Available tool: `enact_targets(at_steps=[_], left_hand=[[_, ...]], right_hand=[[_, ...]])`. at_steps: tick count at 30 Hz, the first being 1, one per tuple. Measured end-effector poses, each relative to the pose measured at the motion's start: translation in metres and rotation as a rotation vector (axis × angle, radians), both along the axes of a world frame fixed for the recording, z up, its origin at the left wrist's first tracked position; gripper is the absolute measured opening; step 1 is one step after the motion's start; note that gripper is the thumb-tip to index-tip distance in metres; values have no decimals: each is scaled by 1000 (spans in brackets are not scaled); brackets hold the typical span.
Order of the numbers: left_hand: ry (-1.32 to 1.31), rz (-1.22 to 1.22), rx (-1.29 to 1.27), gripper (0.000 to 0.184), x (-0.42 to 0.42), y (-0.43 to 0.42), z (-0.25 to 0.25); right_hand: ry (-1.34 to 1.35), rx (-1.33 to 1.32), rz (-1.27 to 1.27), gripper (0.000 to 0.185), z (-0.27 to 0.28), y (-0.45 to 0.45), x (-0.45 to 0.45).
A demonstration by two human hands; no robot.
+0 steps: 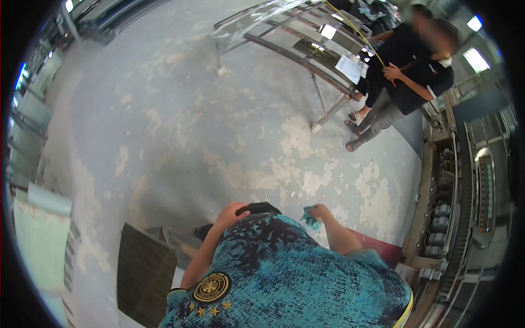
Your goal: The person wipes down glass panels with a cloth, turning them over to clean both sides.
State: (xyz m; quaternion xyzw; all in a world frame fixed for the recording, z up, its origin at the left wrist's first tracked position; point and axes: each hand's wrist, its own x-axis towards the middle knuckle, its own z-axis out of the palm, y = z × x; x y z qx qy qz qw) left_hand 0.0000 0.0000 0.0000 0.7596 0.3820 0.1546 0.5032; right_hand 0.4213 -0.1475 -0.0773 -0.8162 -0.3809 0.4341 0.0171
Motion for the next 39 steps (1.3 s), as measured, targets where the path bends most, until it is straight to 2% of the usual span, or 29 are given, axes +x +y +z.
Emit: enact_targets(at_steps=[2, 3, 4, 5, 6, 7, 9, 10, 11, 13, 14, 16, 17, 18, 19, 20, 21, 22, 26, 28, 31, 32, 34, 39], left_hand=[[89, -130, -64, 46, -32, 30, 5], [88, -200, -76, 45, 45, 6, 17], [-13, -268, -87, 45, 119, -6, 10], [20, -330, -78, 44, 114, 3, 12], [75, -362, -36, 44, 105, 10, 12], [111, -380, -40, 42, 112, 15, 16], [181, -413, -64, 40, 123, 19, 35], [124, -376, -53, 40, 130, 24, 51], [67, -339, -41, 41, 141, 31, 67], [-112, -248, -98, 44, 165, 57, 127], [-235, -190, -174, 47, 180, 77, 175], [-625, -248, -102, 66, 197, 116, 285], [-773, -309, 3, 93, 203, 136, 332], [-900, -387, 123, 92, 204, 151, 373], [-1016, -470, 246, 92, 201, 161, 405], [-1108, -559, 353, 91, 197, 170, 433], [-1187, -643, 442, 91, 191, 178, 455], [-1245, -723, 503, 90, 187, 185, 472], [-1307, -936, 578, 89, 177, 213, 496], [-1337, -969, 604, 88, 172, 229, 498], [-1342, -992, 598, 87, 168, 262, 501], [-1337, -993, 604, 86, 165, 268, 501], [-1327, -979, 607, 85, 158, 280, 499], [-1356, -947, 614, 83, 155, 305, 493]], right_hand=[[117, 58, -243, 36, -78, -45, -41], [183, 43, -380, 37, -90, -107, 35], [119, 41, -474, 37, -52, -160, 111], [193, 48, -567, 37, -56, -170, 90], [225, -13, -613, 37, -36, -176, 58], [231, -80, -658, 39, 9, -178, 37], [106, -190, -409, 42, -7, -207, 24], [48, -241, -280, 43, -12, -212, 16], [64, -187, -320, 45, -20, -210, 12], [92, -88, -403, 49, -25, -203, -5], [32, -160, -371, 51, -51, -199, -4], [91, -197, -413, 51, -56, -170, 2], [57, -99, -420, 51, -51, -148, 6], [21, -3, -429, 51, -41, -124, 12], [29, -20, -427, 49, -29, -96, 22], [23, 19, -530, 46, -1, -63, 23], [-86, 189, -478, 46, -20, -54, 33], [-126, 214, -514, 48, -13, -30, 39], [-73, 284, -572, 57, 14, 47, 38], [-134, 318, -553, 56, 50, 86, 30], [-125, 280, -658, 55, 60, 108, -6], [-123, 297, -649, 55, 30, 97, -8], [-115, 217, -634, 57, 14, 84, -18], [-79, 24, -737, 56, 7, 23, -48]])
